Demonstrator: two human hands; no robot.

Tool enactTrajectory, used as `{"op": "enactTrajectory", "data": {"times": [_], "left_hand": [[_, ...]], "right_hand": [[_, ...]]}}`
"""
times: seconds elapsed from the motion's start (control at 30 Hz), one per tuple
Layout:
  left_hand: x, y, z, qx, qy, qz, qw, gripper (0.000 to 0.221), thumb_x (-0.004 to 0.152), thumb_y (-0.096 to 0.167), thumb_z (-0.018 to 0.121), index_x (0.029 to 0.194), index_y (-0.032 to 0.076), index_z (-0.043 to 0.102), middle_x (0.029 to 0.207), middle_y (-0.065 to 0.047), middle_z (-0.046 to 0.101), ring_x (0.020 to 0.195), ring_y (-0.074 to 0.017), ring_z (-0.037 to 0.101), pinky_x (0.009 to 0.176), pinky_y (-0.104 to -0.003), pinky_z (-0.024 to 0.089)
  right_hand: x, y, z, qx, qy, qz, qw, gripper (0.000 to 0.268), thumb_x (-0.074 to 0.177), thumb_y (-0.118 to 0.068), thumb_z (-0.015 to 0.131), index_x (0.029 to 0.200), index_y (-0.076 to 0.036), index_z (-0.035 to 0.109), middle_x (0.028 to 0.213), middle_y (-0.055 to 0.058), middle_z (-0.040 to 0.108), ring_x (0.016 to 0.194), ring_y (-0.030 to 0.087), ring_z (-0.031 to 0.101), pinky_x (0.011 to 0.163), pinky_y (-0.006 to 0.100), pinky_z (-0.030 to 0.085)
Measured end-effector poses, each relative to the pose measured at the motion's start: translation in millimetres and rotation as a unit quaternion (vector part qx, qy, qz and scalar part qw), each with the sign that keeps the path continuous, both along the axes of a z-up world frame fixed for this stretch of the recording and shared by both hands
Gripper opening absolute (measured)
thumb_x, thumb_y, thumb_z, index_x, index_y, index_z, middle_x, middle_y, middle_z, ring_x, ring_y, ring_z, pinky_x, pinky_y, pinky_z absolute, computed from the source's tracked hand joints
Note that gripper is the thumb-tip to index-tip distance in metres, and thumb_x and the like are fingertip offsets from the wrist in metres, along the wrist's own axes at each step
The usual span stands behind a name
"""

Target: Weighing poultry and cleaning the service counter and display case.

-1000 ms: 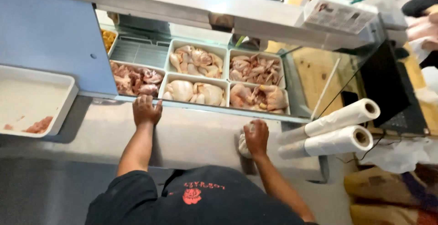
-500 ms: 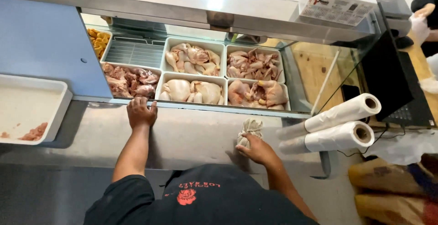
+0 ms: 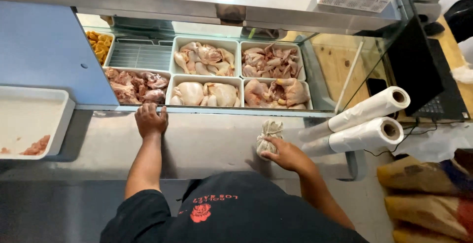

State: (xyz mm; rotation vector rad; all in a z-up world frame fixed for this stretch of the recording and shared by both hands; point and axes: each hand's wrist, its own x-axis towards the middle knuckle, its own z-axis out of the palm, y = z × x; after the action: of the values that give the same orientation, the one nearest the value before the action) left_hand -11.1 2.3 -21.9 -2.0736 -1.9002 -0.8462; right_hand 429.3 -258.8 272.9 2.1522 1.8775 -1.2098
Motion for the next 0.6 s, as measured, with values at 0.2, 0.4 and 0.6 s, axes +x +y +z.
{"op": "enactTrajectory", "data": {"times": [0.2,0.4,0.6], "left_hand": [[1.5,-1.0,6.2,-0.037,-0.016,0.001,0.999,0.051,0.098,0.064,0.062,0.104,0.014,0.072,0.108,-0.012,0.068,0.118,-0.0354,0.064,0.106,-0.05,0.047],[4.0,-2.4,9.6,-0.017,-0.012,0.008,1.0,0.046,0.096,0.061,0.066,0.104,0.016,0.073,0.107,-0.01,0.068,0.115,-0.0345,0.065,0.104,-0.049,0.049],[3.9,-4.5,12.1,0.006,-0.005,0.001,1.0,0.045,0.095,0.059,0.069,0.102,0.015,0.073,0.104,-0.011,0.069,0.11,-0.0356,0.067,0.1,-0.049,0.05]], "right_hand": [[7.6,-3.9,-36.4,-0.043,-0.013,-0.014,0.999,0.07,0.103,-0.059,0.059,0.161,-0.022,0.046,0.15,0.026,0.061,0.141,0.045,0.056,0.118,0.057,0.046],[3.6,13.5,-116.5,0.019,-0.076,0.088,0.993,0.069,0.099,-0.067,0.06,0.148,-0.019,0.06,0.145,0.016,0.067,0.13,0.043,0.067,0.11,0.061,0.049],[8.5,7.1,-134.5,0.043,-0.094,0.113,0.988,0.067,0.098,-0.067,0.061,0.143,-0.018,0.064,0.145,0.017,0.066,0.129,0.045,0.066,0.109,0.064,0.048]]}}
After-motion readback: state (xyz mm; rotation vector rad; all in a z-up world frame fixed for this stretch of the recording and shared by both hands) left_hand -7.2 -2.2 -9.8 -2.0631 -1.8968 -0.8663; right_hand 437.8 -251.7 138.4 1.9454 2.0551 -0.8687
